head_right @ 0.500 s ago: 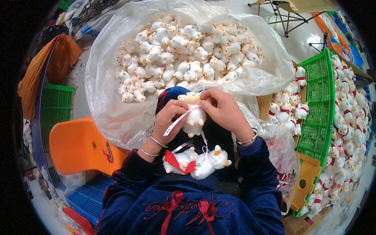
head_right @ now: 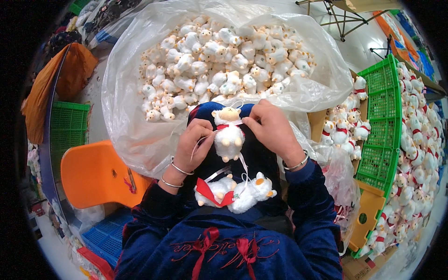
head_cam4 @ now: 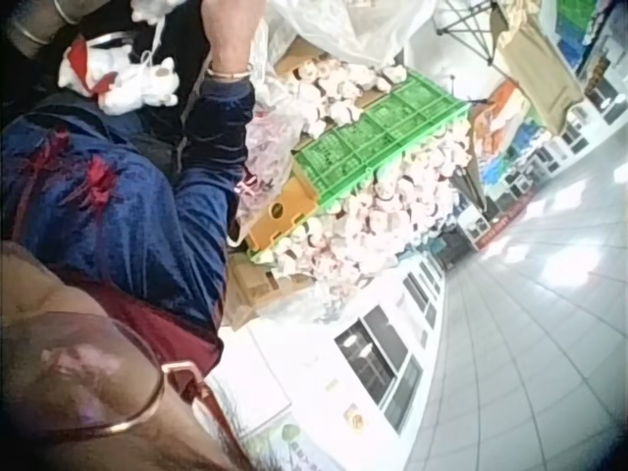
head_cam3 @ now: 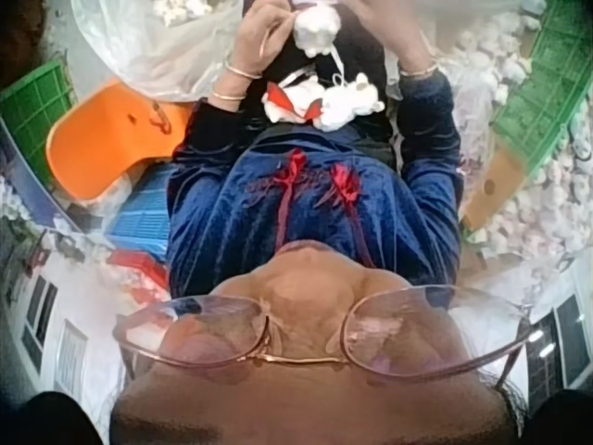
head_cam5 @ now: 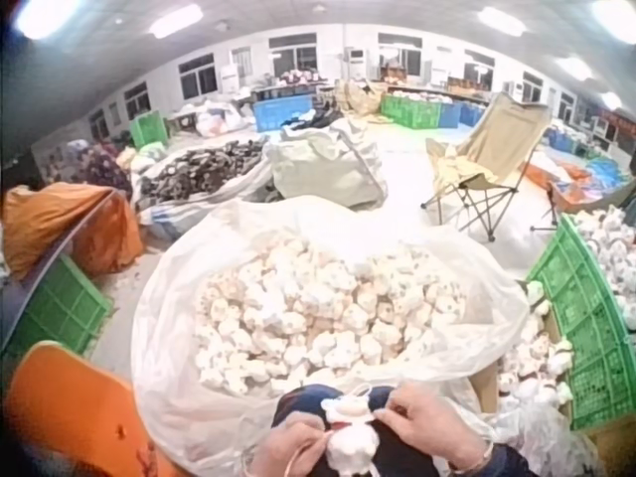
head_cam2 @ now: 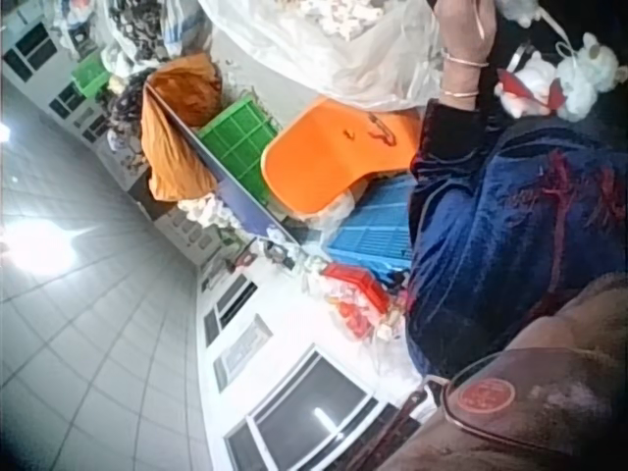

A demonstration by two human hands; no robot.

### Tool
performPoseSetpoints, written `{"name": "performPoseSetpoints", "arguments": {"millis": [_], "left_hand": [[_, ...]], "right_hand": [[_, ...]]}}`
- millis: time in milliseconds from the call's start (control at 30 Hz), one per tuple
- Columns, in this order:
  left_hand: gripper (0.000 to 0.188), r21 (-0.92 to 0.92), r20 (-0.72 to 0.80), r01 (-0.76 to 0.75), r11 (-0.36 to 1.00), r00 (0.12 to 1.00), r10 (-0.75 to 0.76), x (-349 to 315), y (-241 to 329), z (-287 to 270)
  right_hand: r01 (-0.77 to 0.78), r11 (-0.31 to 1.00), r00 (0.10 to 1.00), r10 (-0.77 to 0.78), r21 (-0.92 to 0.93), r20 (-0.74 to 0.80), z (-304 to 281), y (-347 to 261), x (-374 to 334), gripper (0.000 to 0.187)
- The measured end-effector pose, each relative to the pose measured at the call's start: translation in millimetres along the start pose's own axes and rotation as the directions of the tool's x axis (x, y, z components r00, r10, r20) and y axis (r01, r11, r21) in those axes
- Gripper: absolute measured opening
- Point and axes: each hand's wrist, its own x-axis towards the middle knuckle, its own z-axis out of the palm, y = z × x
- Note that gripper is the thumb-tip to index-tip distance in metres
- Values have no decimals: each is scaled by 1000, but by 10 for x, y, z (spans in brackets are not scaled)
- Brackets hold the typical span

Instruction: The person sits cross-legged and ties red ribbons around the necks of small white plush toys. They pick up each toy, wrap the ribbon, and adjust the knot before placing the finished item aside.

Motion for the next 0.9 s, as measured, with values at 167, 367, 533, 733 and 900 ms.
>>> {"name": "performPoseSetpoints", "arguments": {"millis": [167, 367, 533, 733, 900], "left_hand": [[15, -12, 10, 50, 999, 999, -50, -14, 23, 7], [13, -42, 21, 74, 996, 997, -73, -39, 32, -26], [8, -39, 1, 162, 986, 987, -162, -62, 154, -105], [18, -27, -12, 45, 999, 999, -45, 14, 384, 65], [19, -191, 159, 224, 956, 968, -195, -9, 375, 80]], "right_hand": [[103, 850, 995, -79, 516, -68, 36, -33, -11, 27], [-136, 763, 989, 63, 632, 137, 239, -188, -23, 21], [66, 907, 996, -88, 416, 35, 369, -292, -71, 20], [122, 942, 992, -128, 312, 1, 441, -290, -170, 24], [99, 950, 988, -59, 297, -140, 533, -174, -273, 17]]}}
